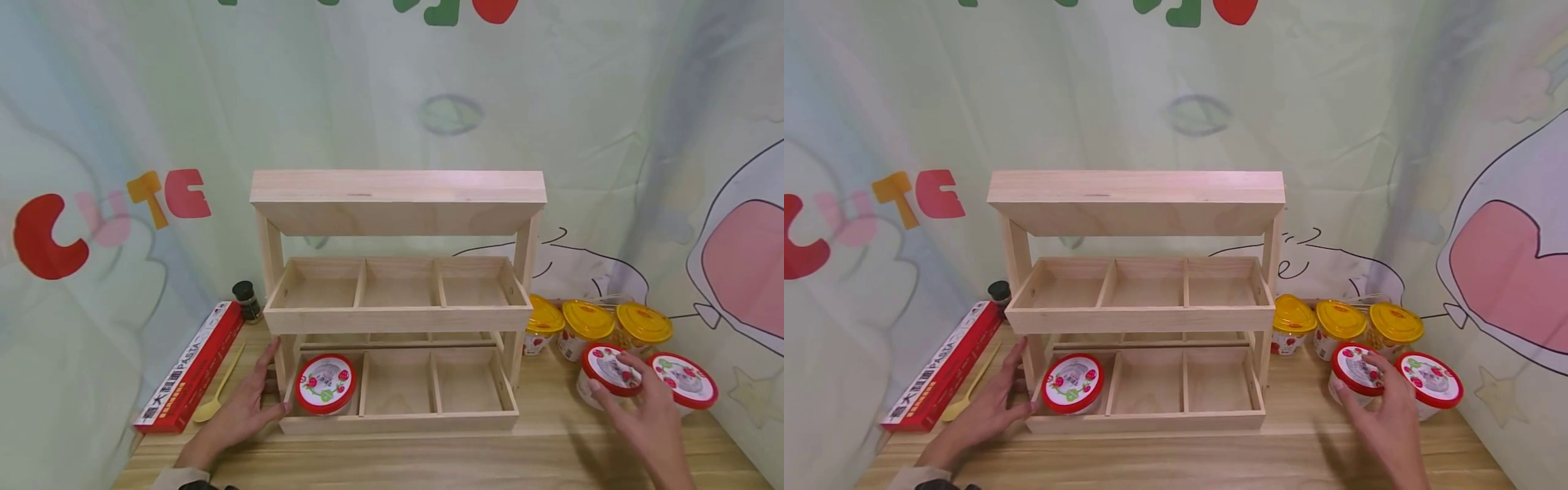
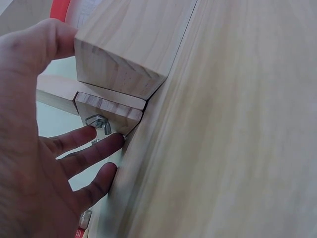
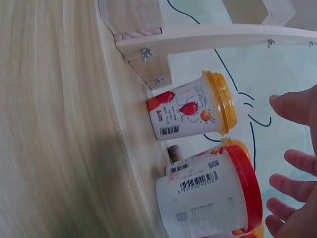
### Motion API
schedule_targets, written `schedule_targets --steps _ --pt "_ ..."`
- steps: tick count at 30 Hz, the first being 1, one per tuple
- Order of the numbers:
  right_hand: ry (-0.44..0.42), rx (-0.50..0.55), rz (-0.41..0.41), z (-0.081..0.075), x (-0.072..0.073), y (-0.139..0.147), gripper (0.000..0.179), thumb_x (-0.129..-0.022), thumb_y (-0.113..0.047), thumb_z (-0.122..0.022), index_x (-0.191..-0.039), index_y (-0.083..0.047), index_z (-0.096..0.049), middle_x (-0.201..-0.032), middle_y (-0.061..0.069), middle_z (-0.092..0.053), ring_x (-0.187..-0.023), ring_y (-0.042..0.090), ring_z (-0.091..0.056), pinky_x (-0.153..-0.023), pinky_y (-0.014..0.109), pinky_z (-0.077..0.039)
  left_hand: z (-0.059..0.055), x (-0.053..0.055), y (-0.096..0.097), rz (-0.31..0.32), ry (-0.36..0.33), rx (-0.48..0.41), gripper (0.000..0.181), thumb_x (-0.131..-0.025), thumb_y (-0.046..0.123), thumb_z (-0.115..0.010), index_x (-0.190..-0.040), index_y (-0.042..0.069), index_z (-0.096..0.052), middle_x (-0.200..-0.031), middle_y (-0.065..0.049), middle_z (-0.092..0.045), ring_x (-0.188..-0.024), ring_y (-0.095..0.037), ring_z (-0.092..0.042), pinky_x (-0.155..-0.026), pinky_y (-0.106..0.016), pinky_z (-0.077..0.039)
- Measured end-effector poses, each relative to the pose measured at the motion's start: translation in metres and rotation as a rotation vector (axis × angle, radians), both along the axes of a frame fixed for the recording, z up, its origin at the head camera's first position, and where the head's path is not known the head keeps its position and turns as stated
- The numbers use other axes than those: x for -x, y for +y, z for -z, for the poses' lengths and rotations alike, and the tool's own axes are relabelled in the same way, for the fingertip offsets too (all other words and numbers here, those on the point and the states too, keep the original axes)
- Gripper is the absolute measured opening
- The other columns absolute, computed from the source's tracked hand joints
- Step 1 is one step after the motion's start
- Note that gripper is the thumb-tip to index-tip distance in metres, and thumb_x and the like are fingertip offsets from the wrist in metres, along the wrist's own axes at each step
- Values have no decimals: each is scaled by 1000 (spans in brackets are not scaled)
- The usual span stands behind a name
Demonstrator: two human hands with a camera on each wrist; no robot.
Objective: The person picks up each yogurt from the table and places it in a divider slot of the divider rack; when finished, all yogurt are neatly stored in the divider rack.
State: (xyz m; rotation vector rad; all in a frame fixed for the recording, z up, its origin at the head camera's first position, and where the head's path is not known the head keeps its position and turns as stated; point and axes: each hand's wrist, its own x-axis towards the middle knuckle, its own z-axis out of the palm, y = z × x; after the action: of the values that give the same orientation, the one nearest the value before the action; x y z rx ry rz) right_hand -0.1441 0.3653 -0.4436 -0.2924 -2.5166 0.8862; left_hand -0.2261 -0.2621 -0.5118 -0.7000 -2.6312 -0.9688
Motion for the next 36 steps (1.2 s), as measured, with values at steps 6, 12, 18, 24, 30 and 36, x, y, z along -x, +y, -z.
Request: schedule_targets --steps 6,12,18,24,30,36 --pt "-50 -10 26 0 6 5 78 -97 -37 -78 -156 1 -45 -158 37 -46 -133 56 -44 -105 76 -41 0 0 1 -7 8 5 122 -82 24 -87 -172 18 -5 -150 -37 -48 -125 -55 -65 -90 -55 -62" --pt "-116 12 42 1 13 8 82 -99 -42 -76 -160 0 -40 -159 37 -44 -136 56 -42 -108 78 -40 -1 -1 1 -18 -13 6 122 -83 26 -87 -173 20 -4 -151 -38 -47 -127 -58 -63 -91 -64 -60" --pt "-101 11 24 8 16 10 80 -99 -39 -76 -158 3 -41 -156 37 -45 -136 56 -42 -108 78 -40 -2 -1 2 -18 -12 12 121 -83 27 -86 -173 19 -5 -152 -37 -47 -128 -57 -63 -91 -62 -61" --pt "-50 -8 2 16 18 13 76 -99 -33 -77 -156 4 -43 -154 37 -48 -135 55 -43 -108 78 -39 -2 -1 1 -18 -42 2 121 -84 29 -85 -173 21 -4 -153 -37 -45 -128 -57 -62 -92 -65 -60" --pt "51 -47 -28 27 21 14 66 -95 -24 -81 -148 3 -52 -149 35 -55 -134 56 -45 -109 79 -38 0 1 0 2 4 -4 122 -81 27 -86 -173 19 -5 -150 -37 -49 -126 -56 -64 -90 -57 -63" --pt "124 -70 -55 33 22 15 56 -93 -19 -81 -139 5 -60 -150 35 -56 -136 57 -45 -114 79 -32 2 3 0 26 66 -13 122 -79 23 -87 -172 15 -8 -146 -38 -53 -122 -54 -67 -87 -40 -63"
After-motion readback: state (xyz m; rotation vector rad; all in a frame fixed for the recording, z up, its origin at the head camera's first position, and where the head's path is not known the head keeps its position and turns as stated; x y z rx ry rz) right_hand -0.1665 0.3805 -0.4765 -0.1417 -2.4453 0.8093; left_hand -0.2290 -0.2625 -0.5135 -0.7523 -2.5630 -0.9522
